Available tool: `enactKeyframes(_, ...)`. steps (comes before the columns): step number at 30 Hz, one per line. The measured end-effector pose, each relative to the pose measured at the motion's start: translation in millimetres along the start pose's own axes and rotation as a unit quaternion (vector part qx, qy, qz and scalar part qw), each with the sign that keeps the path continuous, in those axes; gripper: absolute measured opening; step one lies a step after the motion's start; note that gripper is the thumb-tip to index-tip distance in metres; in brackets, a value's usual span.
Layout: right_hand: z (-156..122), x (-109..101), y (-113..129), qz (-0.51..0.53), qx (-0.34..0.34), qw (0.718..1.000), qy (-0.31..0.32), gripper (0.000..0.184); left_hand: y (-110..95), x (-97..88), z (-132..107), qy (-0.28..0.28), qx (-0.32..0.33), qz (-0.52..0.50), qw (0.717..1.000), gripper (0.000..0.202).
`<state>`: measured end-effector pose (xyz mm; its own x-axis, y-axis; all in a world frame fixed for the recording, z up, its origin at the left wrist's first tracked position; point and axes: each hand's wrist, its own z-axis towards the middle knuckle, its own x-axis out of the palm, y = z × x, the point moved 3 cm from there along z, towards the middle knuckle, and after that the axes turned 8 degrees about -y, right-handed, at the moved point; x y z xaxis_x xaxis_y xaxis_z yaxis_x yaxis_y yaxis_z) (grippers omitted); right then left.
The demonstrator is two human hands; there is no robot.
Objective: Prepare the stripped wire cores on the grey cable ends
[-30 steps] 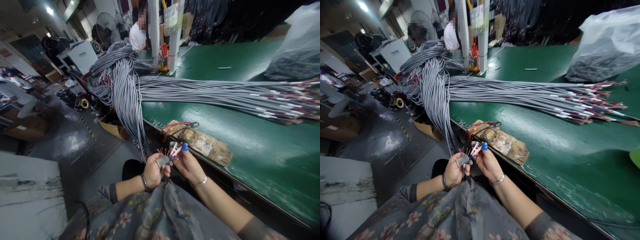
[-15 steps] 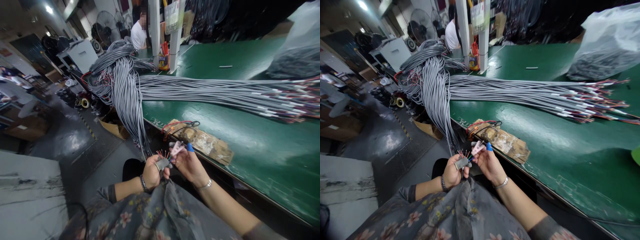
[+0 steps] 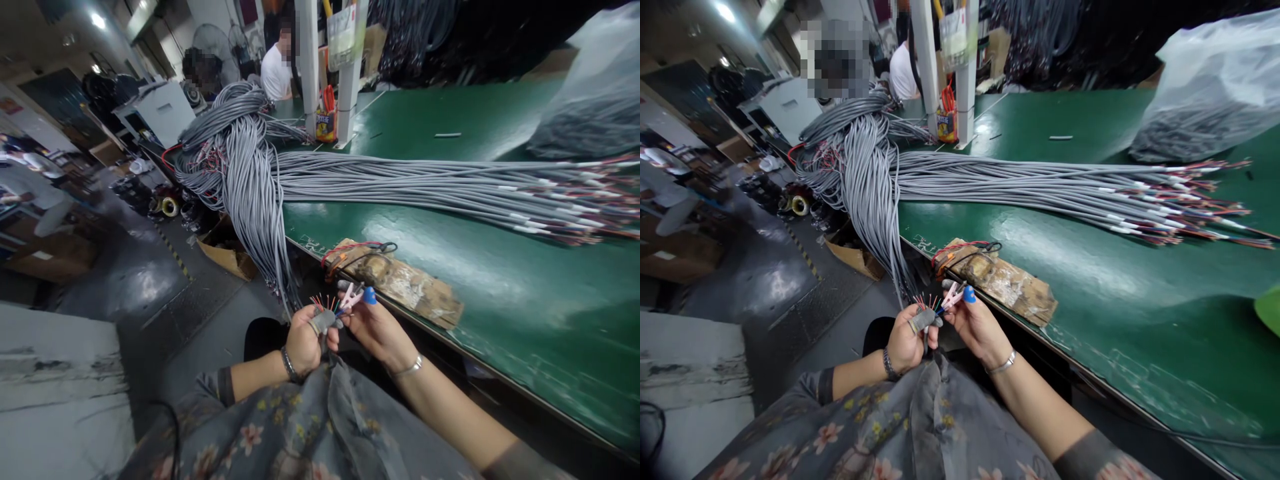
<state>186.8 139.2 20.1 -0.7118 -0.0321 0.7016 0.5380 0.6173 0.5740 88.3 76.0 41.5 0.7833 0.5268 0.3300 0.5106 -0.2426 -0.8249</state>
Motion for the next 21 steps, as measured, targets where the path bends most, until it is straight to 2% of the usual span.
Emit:
enactKeyframes(9, 3.5, 2.5, -1.5, 0.048, -0.026, 0.998, -0.013, 0.035, 4.8, -2.5, 3.8, -0.012, -0.011, 0.019, 1.0, 0.041)
enactKeyframes(16, -1.1, 3.8, -0.6, 0.046, -0.018, 0.999, 0.01, 0.039, 2.8, -2.7, 1.1, -0.009, -0.001, 0.021, 1.0, 0.043)
enactKeyframes(21, -4.1, 2.0, 1.4, 0.031, 0.014, 0.999, 0.033, 0.042, -0.3, -8.0, -4.3, -0.002, 0.033, 0.032, 0.999, 0.044)
